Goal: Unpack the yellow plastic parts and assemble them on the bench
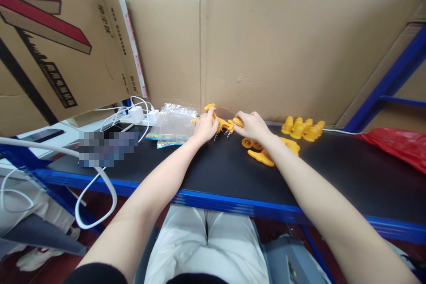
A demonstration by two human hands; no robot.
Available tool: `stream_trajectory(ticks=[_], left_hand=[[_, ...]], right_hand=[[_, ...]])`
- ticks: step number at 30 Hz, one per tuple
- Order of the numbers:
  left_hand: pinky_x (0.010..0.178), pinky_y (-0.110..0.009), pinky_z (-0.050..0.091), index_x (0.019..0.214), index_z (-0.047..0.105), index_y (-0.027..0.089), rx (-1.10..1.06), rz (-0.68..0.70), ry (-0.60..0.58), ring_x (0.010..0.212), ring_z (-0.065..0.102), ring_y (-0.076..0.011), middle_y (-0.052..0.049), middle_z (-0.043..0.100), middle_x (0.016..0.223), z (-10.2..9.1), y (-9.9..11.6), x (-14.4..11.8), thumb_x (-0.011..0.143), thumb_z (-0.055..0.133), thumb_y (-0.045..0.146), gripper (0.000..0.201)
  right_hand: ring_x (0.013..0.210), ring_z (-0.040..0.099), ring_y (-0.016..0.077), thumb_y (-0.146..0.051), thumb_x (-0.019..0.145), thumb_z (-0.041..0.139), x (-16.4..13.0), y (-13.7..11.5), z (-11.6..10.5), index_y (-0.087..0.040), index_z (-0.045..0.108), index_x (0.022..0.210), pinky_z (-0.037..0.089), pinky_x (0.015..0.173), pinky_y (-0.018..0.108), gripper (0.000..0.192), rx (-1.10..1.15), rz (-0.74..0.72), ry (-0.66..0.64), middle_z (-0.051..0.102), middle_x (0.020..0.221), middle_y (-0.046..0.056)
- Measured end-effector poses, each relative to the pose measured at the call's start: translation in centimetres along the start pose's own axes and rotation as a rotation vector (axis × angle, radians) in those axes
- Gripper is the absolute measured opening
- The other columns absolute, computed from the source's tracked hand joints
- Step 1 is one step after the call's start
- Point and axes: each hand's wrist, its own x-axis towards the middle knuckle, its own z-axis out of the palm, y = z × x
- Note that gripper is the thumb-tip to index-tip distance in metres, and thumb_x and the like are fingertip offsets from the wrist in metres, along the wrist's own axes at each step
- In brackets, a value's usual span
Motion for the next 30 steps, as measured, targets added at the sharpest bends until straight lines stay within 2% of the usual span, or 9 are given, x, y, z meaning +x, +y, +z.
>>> stream_trajectory(ticks=[6,11,15,19,23,25,28,30], left_hand=[[0.102,-0.052,0.035,0.135,0.035,0.018,0.014,0.111,-0.162,0.124,0.047,-0.0281,-0.014,0.052,0.133,0.6,0.2,-0.1,0.087,0.046,0.022,0.050],[0.107,-0.056,0.028,0.141,0.030,0.021,0.066,0.064,-0.272,0.135,0.035,-0.0267,-0.013,0.042,0.144,1.3,-0.2,0.0,0.089,0.042,0.024,0.054],[0.108,-0.058,0.025,0.141,0.034,0.025,0.106,0.038,-0.332,0.140,0.026,-0.0259,-0.009,0.040,0.146,1.6,-0.7,-0.1,0.093,0.038,0.029,0.049],[0.107,-0.059,0.025,0.134,0.045,0.030,0.180,0.044,-0.328,0.138,0.030,-0.0257,-0.006,0.043,0.144,1.8,-0.6,-0.4,0.096,0.035,0.032,0.039],[0.104,-0.051,0.032,0.123,0.058,0.027,0.232,0.046,-0.248,0.125,0.046,-0.0249,-0.008,0.051,0.135,1.7,-0.1,-0.5,0.096,0.038,0.031,0.034],[0.103,-0.048,0.035,0.120,0.061,0.025,0.226,0.071,-0.235,0.122,0.048,-0.0248,-0.009,0.050,0.135,1.7,0.1,-0.6,0.095,0.039,0.030,0.033],[0.105,-0.051,0.032,0.122,0.058,0.023,0.183,0.120,-0.279,0.129,0.042,-0.0265,-0.009,0.042,0.144,1.8,0.1,-0.7,0.094,0.038,0.031,0.035],[0.109,-0.056,0.026,0.129,0.053,0.023,0.148,0.125,-0.348,0.136,0.034,-0.0272,-0.009,0.035,0.149,1.9,0.0,-0.8,0.095,0.036,0.034,0.039]], right_hand=[[0.073,0.062,0.0218,-0.034,0.083,0.047,0.0,0.0,0.0,-0.017,0.055,0.094,0.032,0.077,0.031,0.021,-0.011,0.006,-0.008,0.069,0.084,0.009],[0.076,0.063,0.0227,-0.033,0.083,0.047,0.0,0.1,0.2,-0.017,0.054,0.095,0.032,0.077,0.031,0.021,-0.012,0.004,-0.010,0.070,0.086,0.009],[0.078,0.063,0.0232,-0.034,0.085,0.047,0.0,0.3,0.3,-0.017,0.054,0.096,0.033,0.078,0.032,0.022,-0.007,-0.003,-0.010,0.070,0.088,0.010],[0.079,0.063,0.0230,-0.034,0.085,0.048,0.0,0.5,0.4,-0.017,0.053,0.097,0.033,0.079,0.032,0.022,0.003,-0.005,-0.008,0.070,0.090,0.010],[0.080,0.063,0.0227,-0.035,0.085,0.047,-0.1,0.4,0.4,-0.017,0.053,0.098,0.033,0.080,0.032,0.022,0.009,-0.001,-0.012,0.069,0.090,0.010],[0.082,0.063,0.0227,-0.035,0.086,0.046,-0.1,0.4,0.2,-0.017,0.054,0.099,0.033,0.081,0.033,0.023,0.016,0.006,-0.010,0.069,0.091,0.010],[0.084,0.062,0.0235,-0.035,0.086,0.046,0.0,1.2,-0.4,-0.018,0.055,0.098,0.034,0.083,0.034,0.023,0.033,0.062,0.025,0.069,0.093,0.010],[0.088,0.061,0.0247,-0.035,0.085,0.046,0.0,2.4,-1.0,-0.018,0.057,0.098,0.035,0.083,0.035,0.024,0.040,0.163,0.085,0.068,0.097,0.011]])
